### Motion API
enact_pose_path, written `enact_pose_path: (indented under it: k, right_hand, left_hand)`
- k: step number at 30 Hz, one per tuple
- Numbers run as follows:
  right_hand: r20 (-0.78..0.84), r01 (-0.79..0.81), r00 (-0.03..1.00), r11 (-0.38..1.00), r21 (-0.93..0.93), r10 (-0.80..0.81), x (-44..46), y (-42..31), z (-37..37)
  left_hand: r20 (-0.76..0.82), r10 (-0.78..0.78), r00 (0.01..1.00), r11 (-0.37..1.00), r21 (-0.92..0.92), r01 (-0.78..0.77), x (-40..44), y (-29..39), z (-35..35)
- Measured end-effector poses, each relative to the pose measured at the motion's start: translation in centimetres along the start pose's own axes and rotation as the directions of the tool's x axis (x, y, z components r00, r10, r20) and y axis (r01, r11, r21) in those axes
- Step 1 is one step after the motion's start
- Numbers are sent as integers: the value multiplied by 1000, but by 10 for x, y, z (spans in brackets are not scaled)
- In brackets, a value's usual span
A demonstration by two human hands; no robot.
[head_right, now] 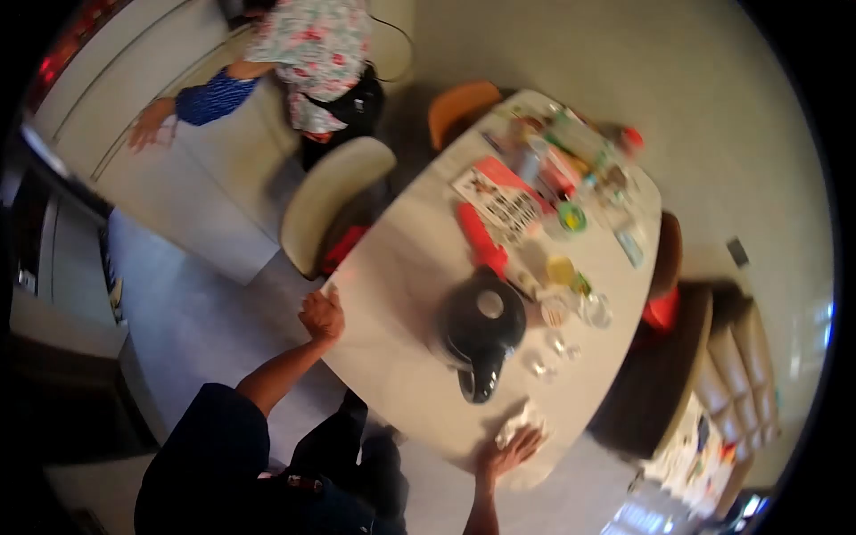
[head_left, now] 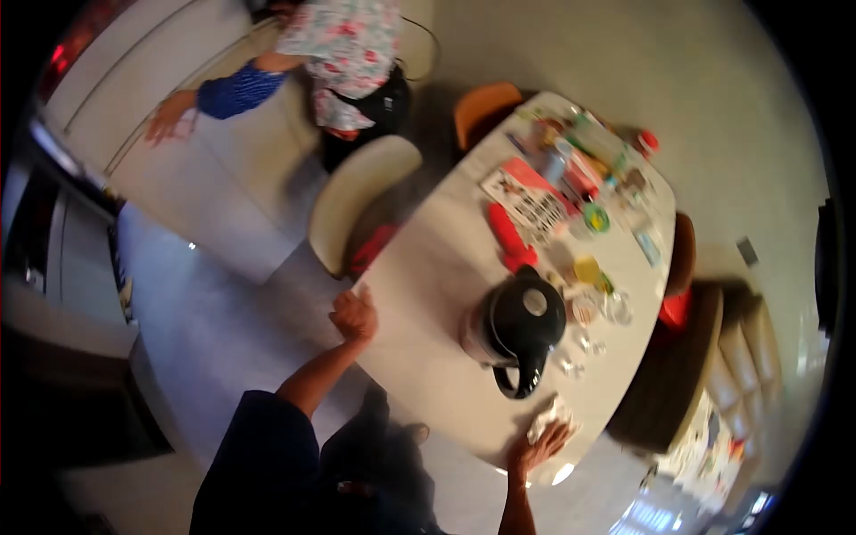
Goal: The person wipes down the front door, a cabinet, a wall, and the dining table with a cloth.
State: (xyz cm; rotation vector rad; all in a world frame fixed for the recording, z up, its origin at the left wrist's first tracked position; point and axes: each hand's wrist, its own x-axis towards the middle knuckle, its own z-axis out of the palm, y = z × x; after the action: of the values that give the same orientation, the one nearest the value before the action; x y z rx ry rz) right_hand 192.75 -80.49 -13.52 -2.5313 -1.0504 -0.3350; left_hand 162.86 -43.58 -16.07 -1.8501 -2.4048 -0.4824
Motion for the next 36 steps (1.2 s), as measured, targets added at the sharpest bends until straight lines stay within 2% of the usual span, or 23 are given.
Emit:
enact_pose_path:
  k: [9, 10, 15, 18, 24, 28, 30, 31, 33, 34, 35, 36]
  right_hand:
    - [73, 16, 997, 997, -73, -11, -6, 15, 9]
    - [99, -25, 995, 994, -103, 35, -3, 9, 4]
    - [164, -6, 986, 979, -205, 40, 0, -23, -27]
    - [167, 5, 985, 973, -230, 35, 11, -47, -41]
    - [221, -84, 964, 955, -284, 150, 37, -86, -54]
    - [145, -24, 988, 978, -207, 55, 57, -96, -57]
    - [172, -58, 981, 980, -190, 91, 62, -93, -55]
    - [162, -70, 982, 983, -167, 98, 71, -102, -56]
    - [146, -74, 985, 984, -159, 97, 84, -111, -59]
    - [207, -167, 957, 968, -187, 205, 100, -138, -72]
    - [199, -150, 962, 970, -190, 187, 99, -125, -64]
    - [195, -156, 961, 967, -203, 196, 90, -119, -62]
  left_hand:
    - [11, -22, 1000, 996, -85, 23, 5, 1, 4]
    - [23, -15, 1000, 996, -85, 17, 7, 2, 3]
    - [53, 66, 996, 996, -63, -63, 38, 7, -4]
    - [136, 109, 985, 994, 5, -111, 62, 19, -10]
    - [173, 139, 975, 990, 13, -143, 105, 38, -21]
    - [206, 114, 972, 991, 43, -125, 123, 55, -28]
    - [209, 125, 970, 984, 96, -148, 130, 64, -32]
    - [113, 147, 983, 986, 56, -155, 131, 61, -22]
    - [97, 166, 981, 986, -14, -165, 134, 60, -13]
    - [98, 156, 983, 987, 13, -158, 136, 63, -11]
    - [95, 146, 985, 988, 44, -151, 140, 66, -13]
    - [186, 99, 978, 994, 33, -107, 143, 69, -15]
